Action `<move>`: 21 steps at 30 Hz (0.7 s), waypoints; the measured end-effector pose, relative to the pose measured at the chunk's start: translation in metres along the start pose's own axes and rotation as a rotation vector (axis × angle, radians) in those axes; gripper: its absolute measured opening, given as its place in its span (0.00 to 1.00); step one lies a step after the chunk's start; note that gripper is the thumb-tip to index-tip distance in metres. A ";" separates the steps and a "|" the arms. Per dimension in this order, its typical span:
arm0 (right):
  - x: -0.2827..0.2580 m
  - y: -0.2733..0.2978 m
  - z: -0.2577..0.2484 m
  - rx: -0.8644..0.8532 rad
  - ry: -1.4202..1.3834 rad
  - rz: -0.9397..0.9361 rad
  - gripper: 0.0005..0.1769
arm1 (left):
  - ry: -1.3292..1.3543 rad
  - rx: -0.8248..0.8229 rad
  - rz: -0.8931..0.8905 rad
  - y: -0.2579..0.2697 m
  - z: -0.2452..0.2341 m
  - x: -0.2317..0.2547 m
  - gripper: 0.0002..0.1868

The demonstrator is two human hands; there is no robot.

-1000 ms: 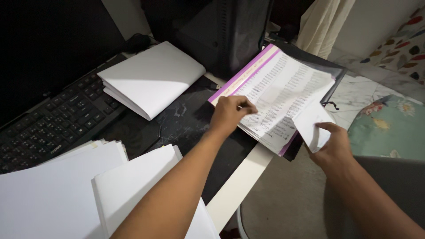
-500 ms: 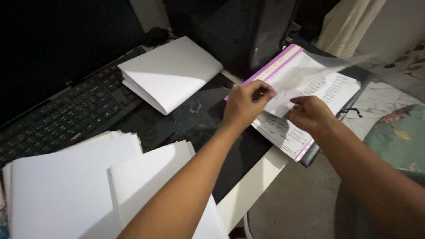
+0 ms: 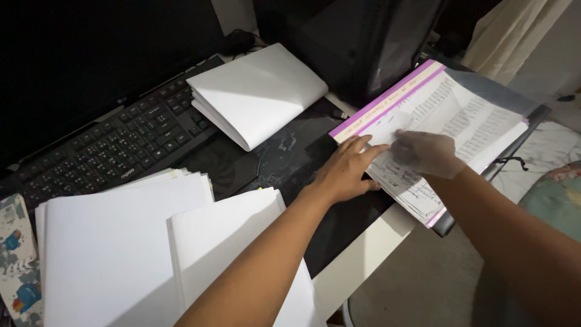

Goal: The person sorts and stacks loose papers and folders on a cluttered desk. They separate sheets, place them into a black folder, and arrange the remaining papers into neat piles. The person also handles sticky notes and markers while organizing the workspace.

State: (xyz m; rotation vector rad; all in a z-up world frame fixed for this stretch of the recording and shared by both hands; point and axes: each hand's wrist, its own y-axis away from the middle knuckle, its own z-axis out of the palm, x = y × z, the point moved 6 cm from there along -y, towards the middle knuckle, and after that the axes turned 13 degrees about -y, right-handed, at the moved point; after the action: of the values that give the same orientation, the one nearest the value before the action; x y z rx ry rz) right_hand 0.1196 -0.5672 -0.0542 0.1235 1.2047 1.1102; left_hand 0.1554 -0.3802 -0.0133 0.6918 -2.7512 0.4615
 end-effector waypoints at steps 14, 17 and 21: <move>-0.008 0.018 -0.087 0.264 -0.060 -0.162 0.16 | -0.299 -0.435 -0.026 0.002 0.024 0.001 0.45; -0.016 0.034 -0.123 0.486 0.008 -0.307 0.16 | -0.313 -0.413 -0.031 0.006 0.022 0.004 0.45; -0.030 0.060 -0.137 0.698 0.399 -0.595 0.15 | -0.198 -0.335 -0.041 0.013 0.003 0.011 0.45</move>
State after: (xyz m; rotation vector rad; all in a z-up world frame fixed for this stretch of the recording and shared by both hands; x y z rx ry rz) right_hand -0.0229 -0.6216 -0.0550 0.0649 1.8010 0.1627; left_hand 0.1391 -0.3745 -0.0157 0.7379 -2.8863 -0.0832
